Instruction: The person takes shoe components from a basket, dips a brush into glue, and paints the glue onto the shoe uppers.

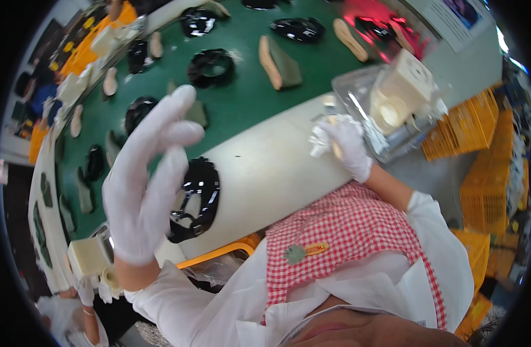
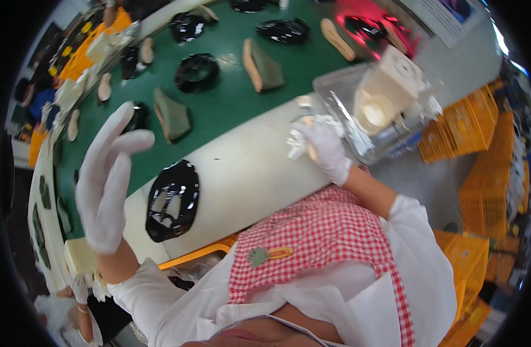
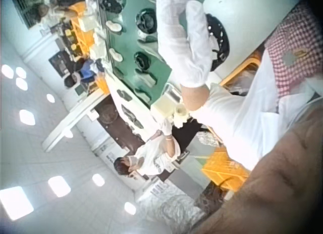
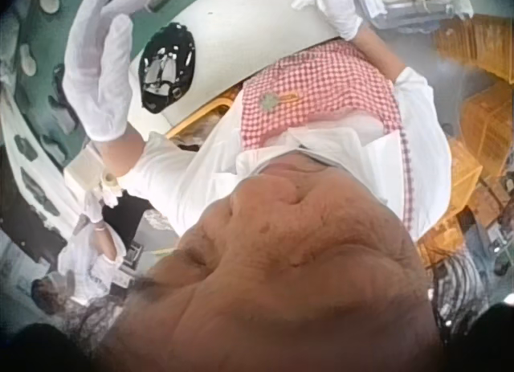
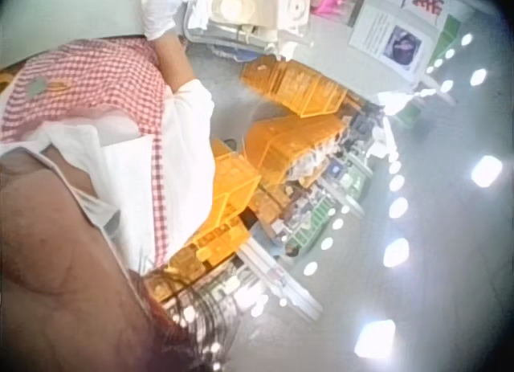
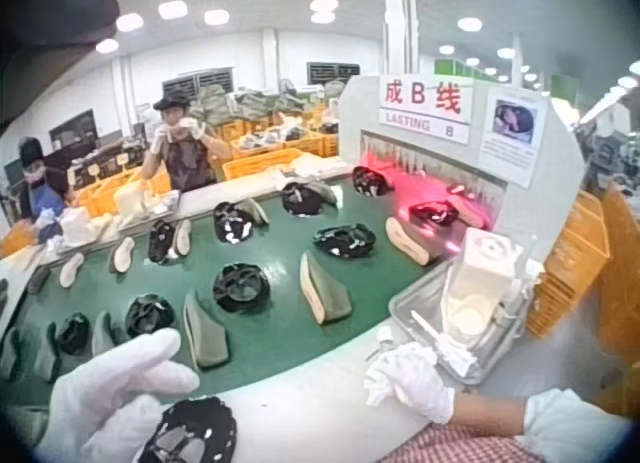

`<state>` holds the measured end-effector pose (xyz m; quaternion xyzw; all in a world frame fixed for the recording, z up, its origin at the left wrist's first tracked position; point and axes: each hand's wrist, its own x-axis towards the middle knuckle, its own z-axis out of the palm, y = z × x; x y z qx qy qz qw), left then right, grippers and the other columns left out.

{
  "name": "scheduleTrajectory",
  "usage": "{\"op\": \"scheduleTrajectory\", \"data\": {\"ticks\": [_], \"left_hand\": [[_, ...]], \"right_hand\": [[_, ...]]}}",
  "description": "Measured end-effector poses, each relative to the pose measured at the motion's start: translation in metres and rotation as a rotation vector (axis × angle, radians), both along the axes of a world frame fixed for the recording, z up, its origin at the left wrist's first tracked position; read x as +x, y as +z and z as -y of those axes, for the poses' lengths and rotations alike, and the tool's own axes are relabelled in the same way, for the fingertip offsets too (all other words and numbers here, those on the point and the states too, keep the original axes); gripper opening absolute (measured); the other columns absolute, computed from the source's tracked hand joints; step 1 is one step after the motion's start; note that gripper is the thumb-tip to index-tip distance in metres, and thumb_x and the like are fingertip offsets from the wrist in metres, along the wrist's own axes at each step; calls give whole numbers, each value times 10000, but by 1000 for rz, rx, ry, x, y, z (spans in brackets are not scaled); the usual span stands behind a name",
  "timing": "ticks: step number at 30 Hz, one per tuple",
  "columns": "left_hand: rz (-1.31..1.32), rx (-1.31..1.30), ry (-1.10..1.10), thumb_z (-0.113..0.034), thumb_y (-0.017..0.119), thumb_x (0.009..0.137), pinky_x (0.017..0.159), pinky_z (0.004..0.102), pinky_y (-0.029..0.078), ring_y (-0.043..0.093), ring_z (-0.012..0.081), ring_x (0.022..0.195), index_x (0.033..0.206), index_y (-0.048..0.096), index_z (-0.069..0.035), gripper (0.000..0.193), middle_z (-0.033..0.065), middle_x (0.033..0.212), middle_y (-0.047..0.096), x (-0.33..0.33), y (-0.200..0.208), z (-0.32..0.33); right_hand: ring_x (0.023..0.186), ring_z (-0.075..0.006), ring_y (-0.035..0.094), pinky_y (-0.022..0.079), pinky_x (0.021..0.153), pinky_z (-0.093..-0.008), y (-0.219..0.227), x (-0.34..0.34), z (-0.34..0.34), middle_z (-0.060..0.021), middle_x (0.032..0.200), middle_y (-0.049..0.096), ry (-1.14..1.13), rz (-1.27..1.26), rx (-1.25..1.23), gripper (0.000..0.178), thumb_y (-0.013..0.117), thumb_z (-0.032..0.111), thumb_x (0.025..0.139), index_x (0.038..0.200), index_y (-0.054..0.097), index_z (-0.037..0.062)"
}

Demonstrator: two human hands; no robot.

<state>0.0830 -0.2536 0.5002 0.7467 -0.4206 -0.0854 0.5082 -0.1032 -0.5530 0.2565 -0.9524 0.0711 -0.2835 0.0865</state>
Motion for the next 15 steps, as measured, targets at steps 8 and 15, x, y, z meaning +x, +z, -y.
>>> {"op": "scheduleTrajectory", "data": {"ticks": [8, 15], "left_hand": [[-158, -82, -340, -181, 532, 899, 973, 333, 436, 631, 210, 978, 1329, 484, 89, 510, 152, 1088, 659, -55, 4, 52], [-186, -90, -449, -179, 531, 901, 964, 348, 445, 639, 216, 955, 1280, 516, 75, 456, 149, 1053, 667, -74, -11, 87]], "right_hand": [[780, -306, 539, 437, 681, -431, -19, -10, 0, -99, 817, 530, 22, 8, -18, 360, 671, 84, 775, 1126, 642, 159], [835, -310, 559, 451, 737, -423, -28, -9, 3, -101, 872, 561, 24, 22, 83, 291, 619, 137, 808, 1094, 645, 185]]}}
